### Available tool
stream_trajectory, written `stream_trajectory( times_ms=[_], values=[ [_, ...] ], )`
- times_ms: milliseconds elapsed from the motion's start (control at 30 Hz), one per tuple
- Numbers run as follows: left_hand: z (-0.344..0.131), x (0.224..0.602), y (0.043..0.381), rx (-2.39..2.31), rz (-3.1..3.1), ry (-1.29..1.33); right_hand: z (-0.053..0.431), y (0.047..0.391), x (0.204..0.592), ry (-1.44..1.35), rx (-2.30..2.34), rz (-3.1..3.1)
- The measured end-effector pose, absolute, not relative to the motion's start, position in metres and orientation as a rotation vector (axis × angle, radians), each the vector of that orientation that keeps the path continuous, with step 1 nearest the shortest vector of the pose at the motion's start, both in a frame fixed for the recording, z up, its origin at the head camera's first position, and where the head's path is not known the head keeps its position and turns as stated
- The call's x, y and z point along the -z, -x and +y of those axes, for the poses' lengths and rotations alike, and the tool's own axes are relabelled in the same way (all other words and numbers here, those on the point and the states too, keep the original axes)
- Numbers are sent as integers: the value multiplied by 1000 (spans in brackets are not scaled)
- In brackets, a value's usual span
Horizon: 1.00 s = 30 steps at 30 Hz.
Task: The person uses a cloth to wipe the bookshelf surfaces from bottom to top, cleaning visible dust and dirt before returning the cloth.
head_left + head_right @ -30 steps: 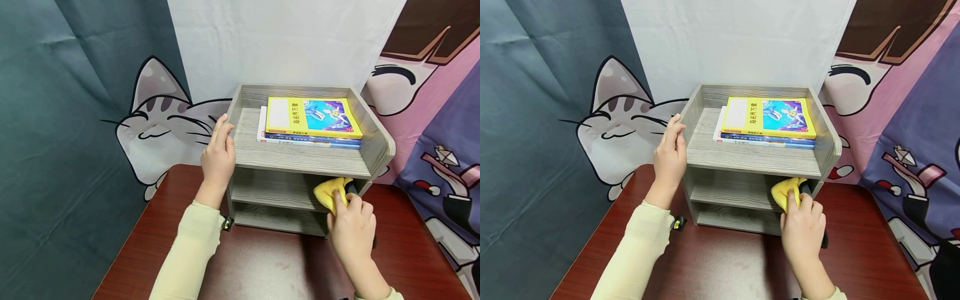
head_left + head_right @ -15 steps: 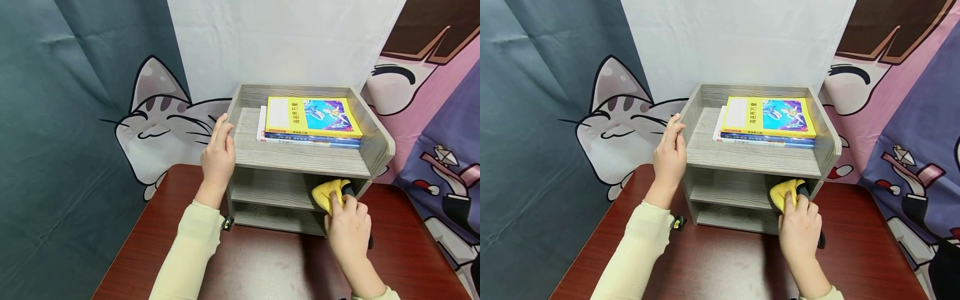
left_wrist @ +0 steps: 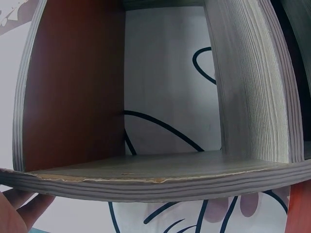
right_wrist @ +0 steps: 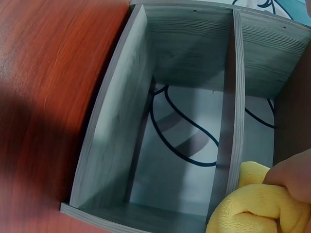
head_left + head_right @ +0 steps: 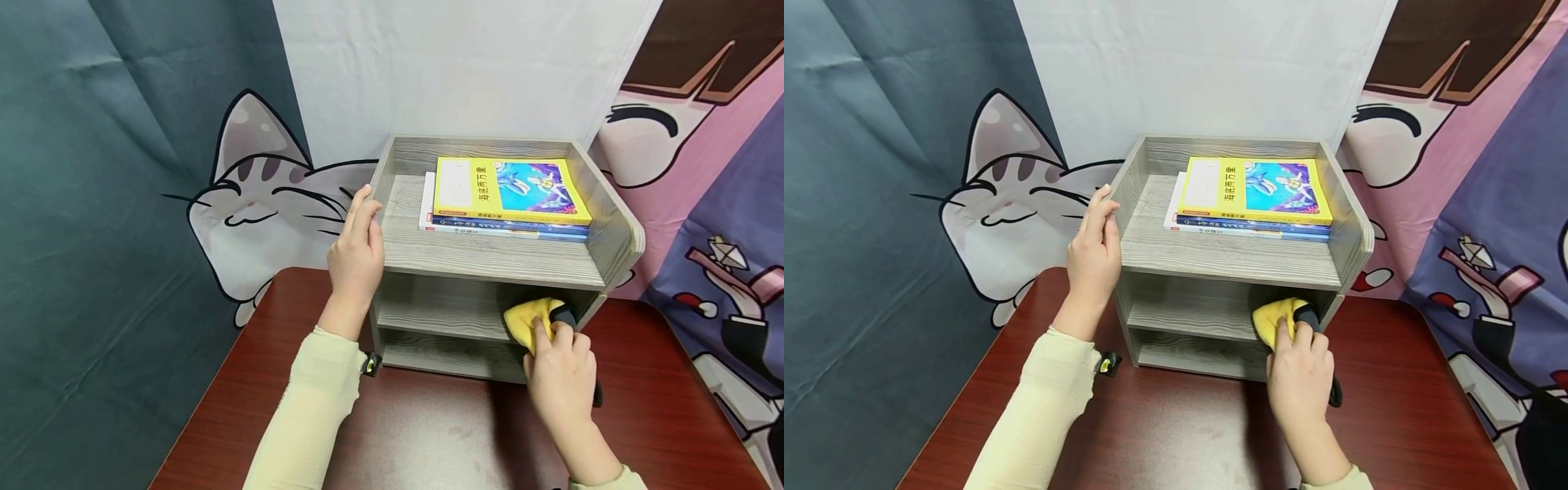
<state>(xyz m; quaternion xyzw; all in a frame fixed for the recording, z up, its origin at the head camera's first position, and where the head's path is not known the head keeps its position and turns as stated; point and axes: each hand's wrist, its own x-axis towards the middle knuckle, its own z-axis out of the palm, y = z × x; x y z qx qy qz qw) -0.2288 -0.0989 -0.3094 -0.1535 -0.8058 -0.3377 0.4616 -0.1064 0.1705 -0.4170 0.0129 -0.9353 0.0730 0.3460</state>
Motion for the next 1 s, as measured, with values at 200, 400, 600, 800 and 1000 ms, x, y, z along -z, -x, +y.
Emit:
stream_trajectory(
  times_ms=[200, 400, 600, 800, 1000],
  values=[
    [-99, 310, 229, 831, -1992, 373, 168, 109, 419, -35, -208, -2432],
    [-99, 310, 229, 833, -1984, 376, 167, 107, 421, 0, -328, -2405],
    [-100, 309, 230, 828, -1973, 379, 167, 107, 422, -24, -360, -2359],
    [-100, 309, 229, 823, -1986, 377, 168, 105, 426, -58, -326, -2316],
    [-99, 308, 229, 822, -1986, 371, 167, 102, 429, -31, -334, -2316]
  ],
)
